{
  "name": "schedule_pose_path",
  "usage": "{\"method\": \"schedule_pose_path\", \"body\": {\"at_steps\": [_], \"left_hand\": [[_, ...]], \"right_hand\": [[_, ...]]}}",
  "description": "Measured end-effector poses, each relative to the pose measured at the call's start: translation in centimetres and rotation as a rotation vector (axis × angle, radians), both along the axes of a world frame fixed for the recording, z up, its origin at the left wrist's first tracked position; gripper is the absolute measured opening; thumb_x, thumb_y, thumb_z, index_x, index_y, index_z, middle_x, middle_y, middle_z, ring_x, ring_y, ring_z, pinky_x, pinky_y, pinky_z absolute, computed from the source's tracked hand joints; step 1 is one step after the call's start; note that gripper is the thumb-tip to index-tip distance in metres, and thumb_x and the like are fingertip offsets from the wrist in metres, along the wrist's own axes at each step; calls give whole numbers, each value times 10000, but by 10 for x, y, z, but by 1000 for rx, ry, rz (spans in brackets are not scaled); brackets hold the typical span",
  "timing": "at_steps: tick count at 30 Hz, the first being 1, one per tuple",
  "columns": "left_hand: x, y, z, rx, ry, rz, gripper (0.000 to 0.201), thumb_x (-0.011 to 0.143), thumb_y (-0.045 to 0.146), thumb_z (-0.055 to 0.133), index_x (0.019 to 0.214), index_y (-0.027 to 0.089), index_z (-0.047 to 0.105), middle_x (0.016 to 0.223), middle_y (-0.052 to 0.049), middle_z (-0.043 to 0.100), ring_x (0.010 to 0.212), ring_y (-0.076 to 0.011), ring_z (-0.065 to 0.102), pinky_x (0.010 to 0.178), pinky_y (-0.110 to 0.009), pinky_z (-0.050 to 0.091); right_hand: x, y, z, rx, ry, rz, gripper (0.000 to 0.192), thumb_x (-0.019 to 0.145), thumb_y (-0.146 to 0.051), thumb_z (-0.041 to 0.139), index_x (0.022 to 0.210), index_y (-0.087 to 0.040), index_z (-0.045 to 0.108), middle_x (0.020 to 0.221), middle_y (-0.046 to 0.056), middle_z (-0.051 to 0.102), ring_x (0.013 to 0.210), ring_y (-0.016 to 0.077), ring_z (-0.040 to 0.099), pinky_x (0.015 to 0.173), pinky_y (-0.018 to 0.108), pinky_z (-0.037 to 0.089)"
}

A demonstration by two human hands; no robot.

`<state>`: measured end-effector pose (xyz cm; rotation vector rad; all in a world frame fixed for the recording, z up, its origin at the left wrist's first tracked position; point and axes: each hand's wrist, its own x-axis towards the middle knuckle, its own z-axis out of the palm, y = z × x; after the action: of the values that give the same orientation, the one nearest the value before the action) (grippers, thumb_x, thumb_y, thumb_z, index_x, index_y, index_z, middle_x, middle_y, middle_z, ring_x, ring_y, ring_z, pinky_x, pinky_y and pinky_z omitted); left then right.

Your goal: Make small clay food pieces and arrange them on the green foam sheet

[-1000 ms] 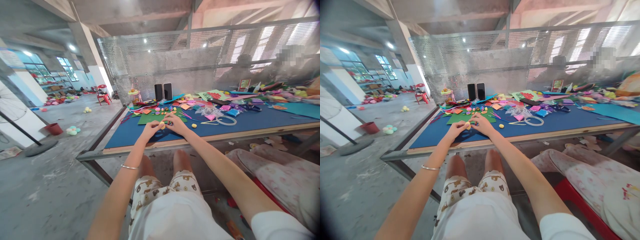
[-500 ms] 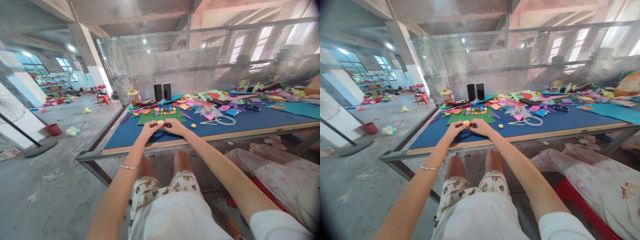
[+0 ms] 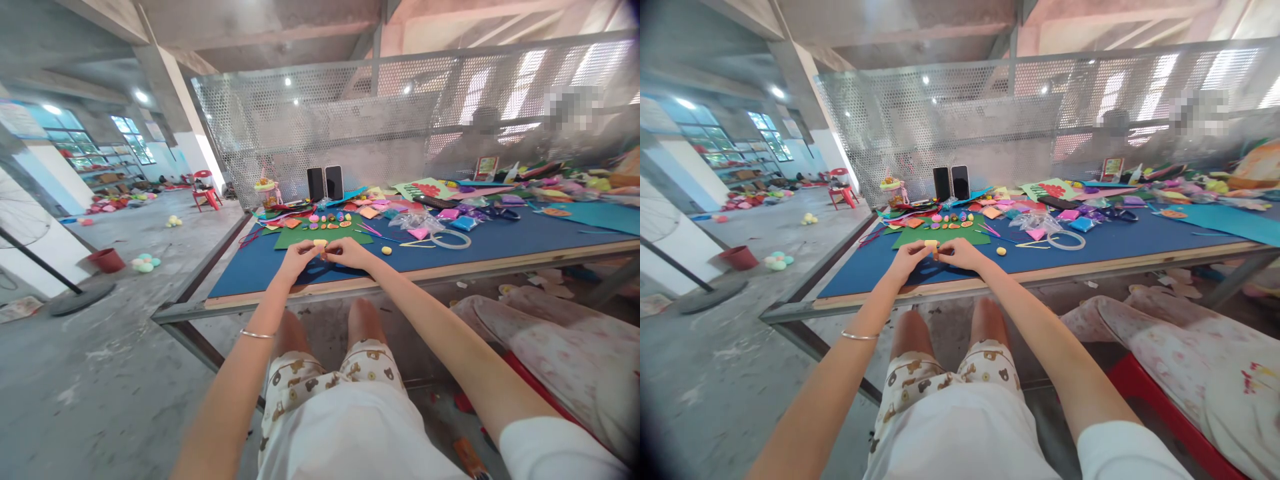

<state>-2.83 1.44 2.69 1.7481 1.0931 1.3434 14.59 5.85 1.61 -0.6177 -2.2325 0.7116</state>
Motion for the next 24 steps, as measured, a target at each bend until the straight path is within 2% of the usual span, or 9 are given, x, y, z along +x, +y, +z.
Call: {"method": "schedule_pose_path", "body": {"at_steps": [5,12,16,24], "left_hand": [[0,1,-2,40,-8,17,368,642,515,713,738,160,718,758,-32,649,787,-180,563,727,-286,427],[1,0,-2,130,5,59,288,681,451,698,675,163,690,676,2,566,690,-138,508,672,-267,404],[2,1,-2,179,23,90,292,698,444,675,761,160,697,703,-3,575,694,-140,511,657,-265,405],[5,3,-4,282,111,143,250,753,395,603,773,163,695,831,-39,581,725,-145,539,636,-258,428]], "right_hand": [[1,0,0,-94,-12,59,296,798,-371,537,774,-128,705,695,17,690,626,147,601,602,233,430],[2,-3,5,-230,55,121,406,772,-510,555,731,-124,675,660,40,659,603,138,584,611,246,465],[2,-6,11,-284,100,130,438,744,-552,574,711,-127,673,636,33,640,601,129,559,613,248,458],[4,-7,14,-375,168,113,508,694,-631,585,684,-131,676,648,50,658,610,133,575,641,272,475]]}}
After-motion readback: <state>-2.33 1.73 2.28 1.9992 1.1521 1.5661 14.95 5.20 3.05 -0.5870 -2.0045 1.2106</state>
